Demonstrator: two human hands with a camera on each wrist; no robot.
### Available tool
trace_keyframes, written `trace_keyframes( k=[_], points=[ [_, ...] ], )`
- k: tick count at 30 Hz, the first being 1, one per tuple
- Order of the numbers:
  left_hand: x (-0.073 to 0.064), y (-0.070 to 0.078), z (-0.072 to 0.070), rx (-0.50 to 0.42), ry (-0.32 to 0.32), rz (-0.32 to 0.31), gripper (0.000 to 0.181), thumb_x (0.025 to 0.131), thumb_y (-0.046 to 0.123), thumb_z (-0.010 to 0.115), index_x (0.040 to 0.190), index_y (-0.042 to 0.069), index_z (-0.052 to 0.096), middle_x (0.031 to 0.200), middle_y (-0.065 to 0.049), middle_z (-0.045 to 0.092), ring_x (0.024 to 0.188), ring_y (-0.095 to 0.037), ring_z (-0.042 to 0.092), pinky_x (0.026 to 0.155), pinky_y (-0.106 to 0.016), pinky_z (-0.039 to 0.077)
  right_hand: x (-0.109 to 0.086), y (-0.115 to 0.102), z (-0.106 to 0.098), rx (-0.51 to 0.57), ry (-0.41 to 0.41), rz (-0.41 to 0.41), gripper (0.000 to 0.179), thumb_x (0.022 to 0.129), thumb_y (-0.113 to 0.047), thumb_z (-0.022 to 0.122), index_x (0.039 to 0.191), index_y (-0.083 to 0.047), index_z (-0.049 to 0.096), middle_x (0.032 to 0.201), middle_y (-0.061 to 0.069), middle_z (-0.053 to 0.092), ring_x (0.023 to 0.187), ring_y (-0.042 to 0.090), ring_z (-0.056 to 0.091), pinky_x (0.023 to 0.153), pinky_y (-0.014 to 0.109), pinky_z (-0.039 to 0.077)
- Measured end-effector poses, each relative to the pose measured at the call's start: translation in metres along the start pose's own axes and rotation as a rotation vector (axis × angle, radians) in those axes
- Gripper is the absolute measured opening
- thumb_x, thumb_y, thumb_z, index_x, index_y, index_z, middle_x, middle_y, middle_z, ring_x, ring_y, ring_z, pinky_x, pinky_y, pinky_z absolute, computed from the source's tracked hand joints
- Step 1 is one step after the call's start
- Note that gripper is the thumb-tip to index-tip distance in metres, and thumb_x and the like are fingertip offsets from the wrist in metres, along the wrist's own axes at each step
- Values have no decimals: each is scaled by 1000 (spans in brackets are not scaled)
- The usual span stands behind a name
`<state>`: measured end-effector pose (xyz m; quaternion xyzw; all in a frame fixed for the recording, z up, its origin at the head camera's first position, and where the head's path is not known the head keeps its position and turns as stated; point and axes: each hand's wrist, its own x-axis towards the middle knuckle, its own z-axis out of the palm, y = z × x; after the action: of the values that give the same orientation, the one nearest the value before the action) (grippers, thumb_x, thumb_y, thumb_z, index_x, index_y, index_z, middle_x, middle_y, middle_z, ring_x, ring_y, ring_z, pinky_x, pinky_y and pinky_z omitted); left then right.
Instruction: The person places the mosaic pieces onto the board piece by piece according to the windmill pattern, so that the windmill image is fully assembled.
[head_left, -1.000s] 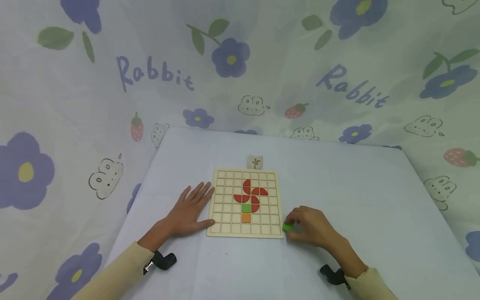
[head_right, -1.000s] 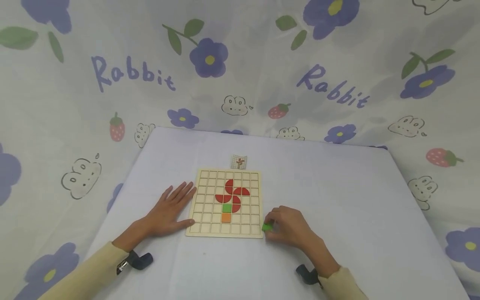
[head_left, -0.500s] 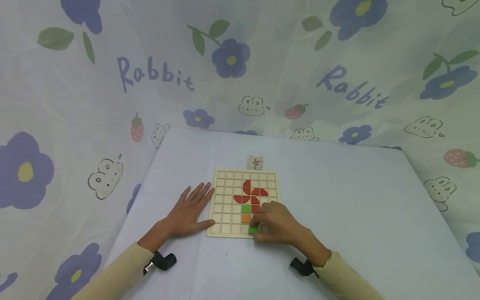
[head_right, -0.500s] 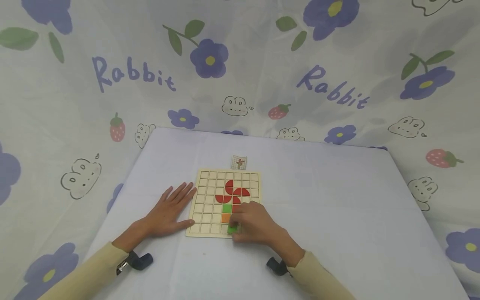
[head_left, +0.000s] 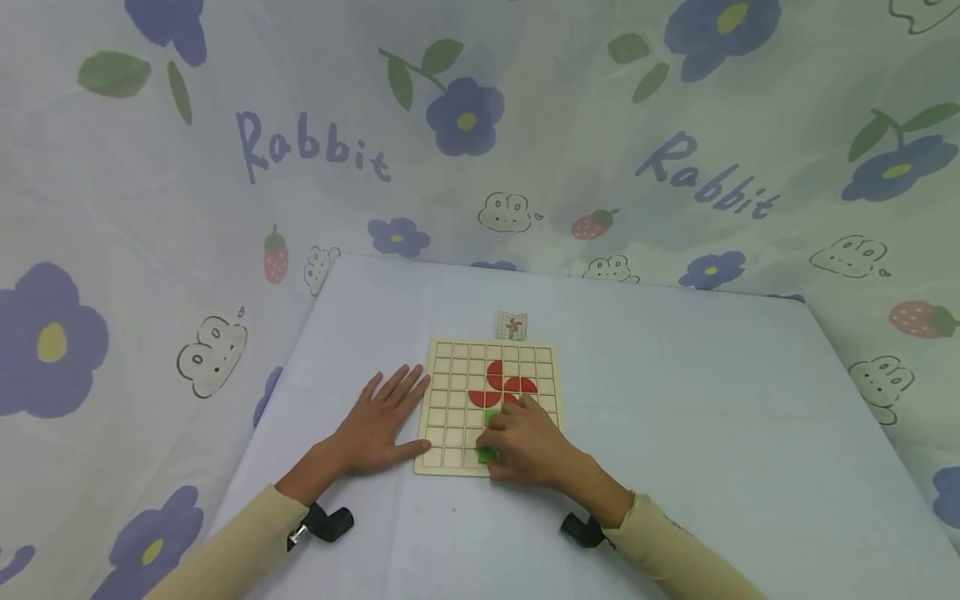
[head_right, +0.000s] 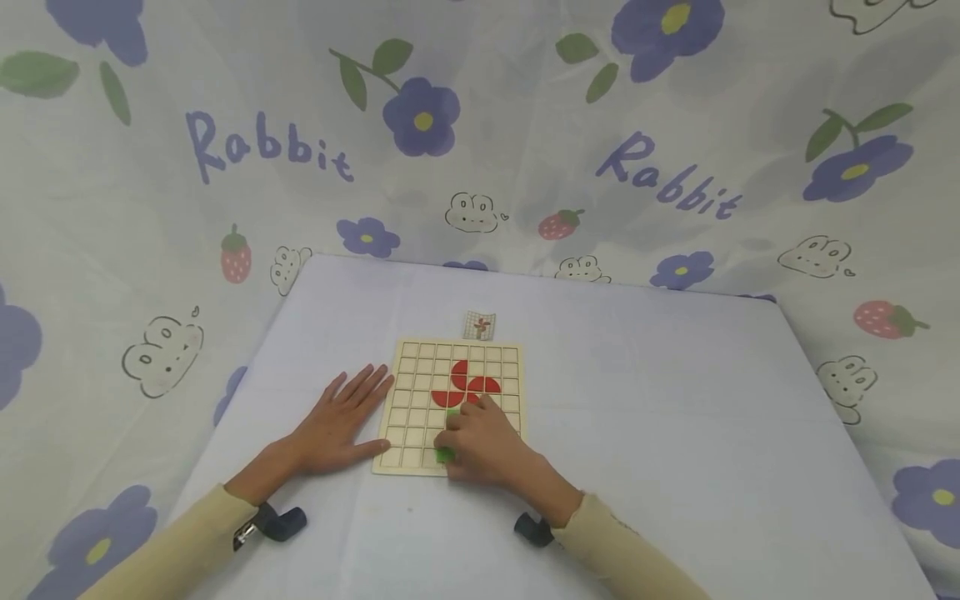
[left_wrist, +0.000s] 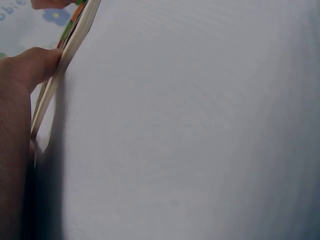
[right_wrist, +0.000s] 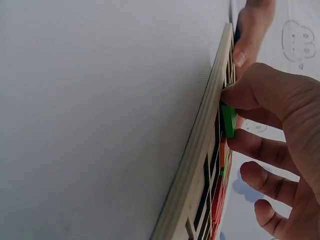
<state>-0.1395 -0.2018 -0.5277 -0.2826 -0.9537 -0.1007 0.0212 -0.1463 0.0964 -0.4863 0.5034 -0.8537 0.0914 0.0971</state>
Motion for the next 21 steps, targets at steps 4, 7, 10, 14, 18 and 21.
trace_keyframes(
  k=[4, 7, 10, 14, 18, 21],
  points=[
    [2, 0, 1, 3, -7, -2, 96, 90, 72, 40, 158, 9, 15, 164, -9, 10, 149, -29, 4, 116, -56, 4, -4, -1, -2, 5, -18, 12, 16, 75, -29, 79, 90, -31, 78, 83, -13, 63, 74, 10, 54, 67, 33, 35],
    [3, 1, 1, 5, -19, -5, 96, 90, 73, 40, 159, 10, 15, 164, -8, 9, 149, -28, 4, 116, -55, 3, -8, -2, -4, 33, -44, 10, 14, 77, -27, 78, 91, -29, 79, 84, -12, 62, 77, 9, 55, 70, 32, 36],
    [3, 2, 1, 14, -27, -4, 97, 90, 73, 40, 159, 10, 15, 164, -8, 10, 149, -28, 4, 116, -55, 4, -12, -3, -6, 78, -72, -4, 12, 80, -23, 79, 92, -27, 79, 86, -12, 62, 81, 8, 56, 73, 31, 38],
    [3, 2, 1, 29, -11, 4, 97, 89, 73, 42, 158, 8, 18, 163, -10, 13, 149, -31, 8, 115, -57, 8, -16, -6, -6, 129, -83, -21, 11, 83, -19, 80, 93, -23, 79, 85, -11, 63, 80, 6, 55, 76, 27, 41],
    [4, 2, -2, 32, 16, 14, 96, 89, 71, 45, 157, 7, 21, 163, -12, 15, 148, -32, 11, 115, -58, 10, -17, -8, -2, 160, -53, 1, 11, 82, -18, 82, 92, -21, 79, 83, -12, 64, 77, 4, 55, 72, 24, 43],
    [4, 2, -4, 28, 5, 14, 96, 90, 70, 45, 157, 7, 20, 163, -12, 15, 148, -32, 11, 115, -58, 10, -18, -7, -1, 164, -27, 21, 10, 82, -20, 82, 92, -22, 79, 85, -13, 64, 78, 4, 56, 71, 25, 41]
  ],
)
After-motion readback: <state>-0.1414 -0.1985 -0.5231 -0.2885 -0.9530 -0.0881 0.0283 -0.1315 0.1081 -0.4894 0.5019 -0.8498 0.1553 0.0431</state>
